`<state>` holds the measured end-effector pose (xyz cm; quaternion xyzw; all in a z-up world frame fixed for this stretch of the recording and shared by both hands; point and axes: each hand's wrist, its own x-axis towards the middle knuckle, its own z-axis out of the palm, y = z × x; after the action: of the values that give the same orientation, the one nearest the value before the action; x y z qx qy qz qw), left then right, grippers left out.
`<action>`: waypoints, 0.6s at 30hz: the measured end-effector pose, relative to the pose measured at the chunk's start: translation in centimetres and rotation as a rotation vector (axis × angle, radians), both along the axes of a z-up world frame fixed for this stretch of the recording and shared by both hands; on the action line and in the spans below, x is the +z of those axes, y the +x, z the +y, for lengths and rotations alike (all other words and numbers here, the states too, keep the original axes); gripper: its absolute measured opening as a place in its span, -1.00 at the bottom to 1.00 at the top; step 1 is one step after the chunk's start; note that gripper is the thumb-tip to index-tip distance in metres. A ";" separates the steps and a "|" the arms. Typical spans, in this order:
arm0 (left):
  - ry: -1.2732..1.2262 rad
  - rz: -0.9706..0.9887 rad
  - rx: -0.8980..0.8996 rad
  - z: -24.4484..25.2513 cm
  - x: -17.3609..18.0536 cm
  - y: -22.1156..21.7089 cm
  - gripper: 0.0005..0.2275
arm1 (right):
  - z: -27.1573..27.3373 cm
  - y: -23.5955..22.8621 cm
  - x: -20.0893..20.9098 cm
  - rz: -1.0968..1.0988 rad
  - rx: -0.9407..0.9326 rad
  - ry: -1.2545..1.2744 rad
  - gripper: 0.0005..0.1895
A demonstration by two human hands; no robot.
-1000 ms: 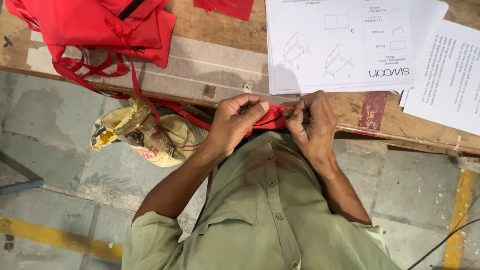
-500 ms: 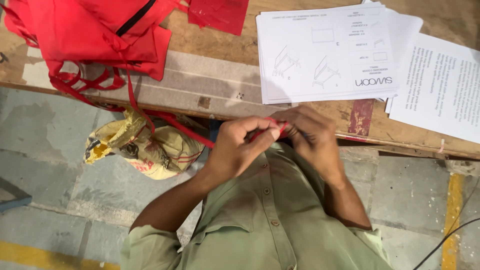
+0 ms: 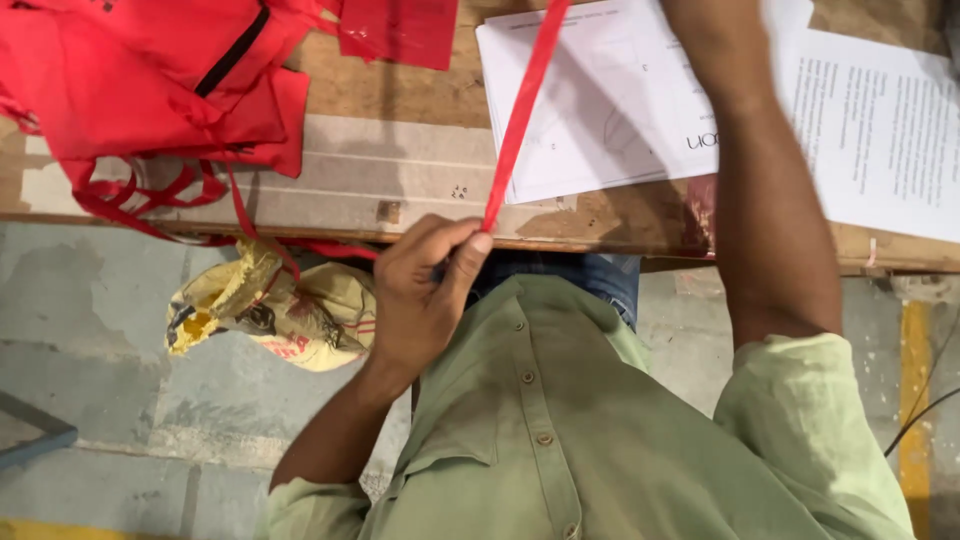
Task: Organizing small hardware into labeled bags and reviewing instructional diagrams.
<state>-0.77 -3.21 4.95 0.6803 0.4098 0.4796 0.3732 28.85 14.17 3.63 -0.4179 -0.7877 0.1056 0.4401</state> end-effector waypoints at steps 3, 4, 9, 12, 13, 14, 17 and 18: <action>-0.039 0.038 -0.069 -0.1 -0.6 0.0 -0.85 | 1.1 0.0 -0.7 -0.207 -0.028 0.062 -0.84; -0.072 0.051 -0.103 -0.3 -0.8 -0.1 -0.85 | 1.3 -0.2 -1.1 -0.310 -0.034 0.086 -0.85; -0.188 0.066 -0.087 -0.4 -2.4 -1.2 -0.84 | -5.4 1.9 -1.8 -0.304 -0.172 -0.018 -0.68; -0.221 0.081 -0.074 -0.2 -3.4 -1.3 -0.84 | -7.6 3.3 -0.3 -0.227 -0.238 -0.085 -0.75; -0.228 0.085 -0.086 -0.1 -3.7 -1.2 -0.84 | -8.1 3.7 0.2 -0.209 -0.266 -0.098 -0.79; -0.222 0.081 -0.085 -0.1 -3.7 -0.9 -0.84 | -7.5 4.3 0.5 -0.213 -0.266 -0.091 -0.79; -0.188 0.096 -0.141 0.3 -4.2 0.1 -0.84 | -3.8 6.3 1.1 -0.210 -0.258 -0.069 -0.85; -0.156 0.102 -0.146 0.4 -4.8 0.5 -0.84 | -1.6 7.3 1.2 -0.207 -0.193 0.033 -0.89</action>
<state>-0.26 -2.80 0.15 0.7005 0.4138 0.3827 0.4377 36.15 12.54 4.85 -0.4932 -0.7866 0.0063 0.3714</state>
